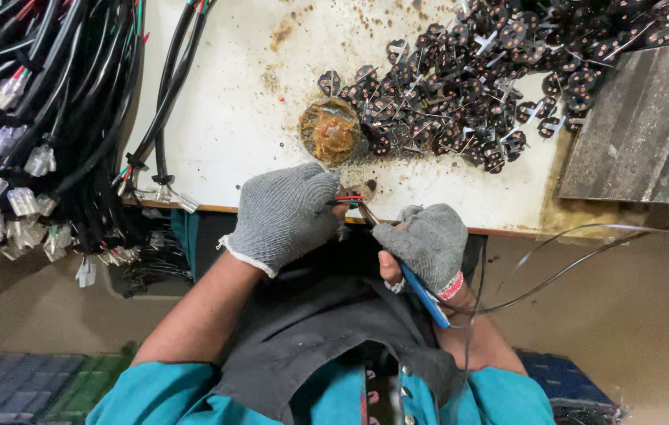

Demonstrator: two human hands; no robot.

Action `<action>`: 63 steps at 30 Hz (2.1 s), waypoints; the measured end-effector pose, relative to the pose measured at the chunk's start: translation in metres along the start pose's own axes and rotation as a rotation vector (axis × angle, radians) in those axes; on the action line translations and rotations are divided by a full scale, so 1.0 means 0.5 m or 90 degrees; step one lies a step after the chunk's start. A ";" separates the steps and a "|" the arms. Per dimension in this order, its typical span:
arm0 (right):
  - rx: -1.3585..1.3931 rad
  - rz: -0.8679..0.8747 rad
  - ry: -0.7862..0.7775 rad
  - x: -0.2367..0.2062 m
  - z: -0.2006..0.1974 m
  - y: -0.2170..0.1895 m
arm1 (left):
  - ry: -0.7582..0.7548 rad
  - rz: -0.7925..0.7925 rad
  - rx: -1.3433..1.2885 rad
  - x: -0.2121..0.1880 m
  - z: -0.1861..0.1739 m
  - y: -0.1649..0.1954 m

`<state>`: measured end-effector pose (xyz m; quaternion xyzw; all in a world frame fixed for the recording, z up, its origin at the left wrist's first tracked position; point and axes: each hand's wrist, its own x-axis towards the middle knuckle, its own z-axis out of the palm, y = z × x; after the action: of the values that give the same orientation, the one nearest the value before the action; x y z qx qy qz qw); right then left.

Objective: The person solders wire leads onto small electrical components at a workbench. They hold a component in one hand and a soldering iron in the other, touch the iron to the wire joint, dip the joint in flux, and place finished assemblies with a pile of completed parts.

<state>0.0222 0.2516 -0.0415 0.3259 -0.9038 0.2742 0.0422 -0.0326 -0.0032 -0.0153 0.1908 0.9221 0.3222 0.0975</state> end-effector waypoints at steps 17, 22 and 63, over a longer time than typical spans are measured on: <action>-0.029 -0.043 0.048 -0.015 0.016 -0.007 | 0.020 -0.012 0.006 -0.008 -0.002 0.011; 0.063 -0.011 0.112 -0.009 0.007 -0.013 | 0.021 -0.004 -0.002 -0.010 -0.004 0.009; 0.022 -0.091 0.030 0.006 -0.004 -0.013 | 0.007 -0.023 0.019 -0.008 -0.004 0.012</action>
<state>0.0236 0.2465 -0.0361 0.3838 -0.8722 0.2933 0.0772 -0.0277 -0.0015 -0.0097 0.1740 0.9305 0.3078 0.0953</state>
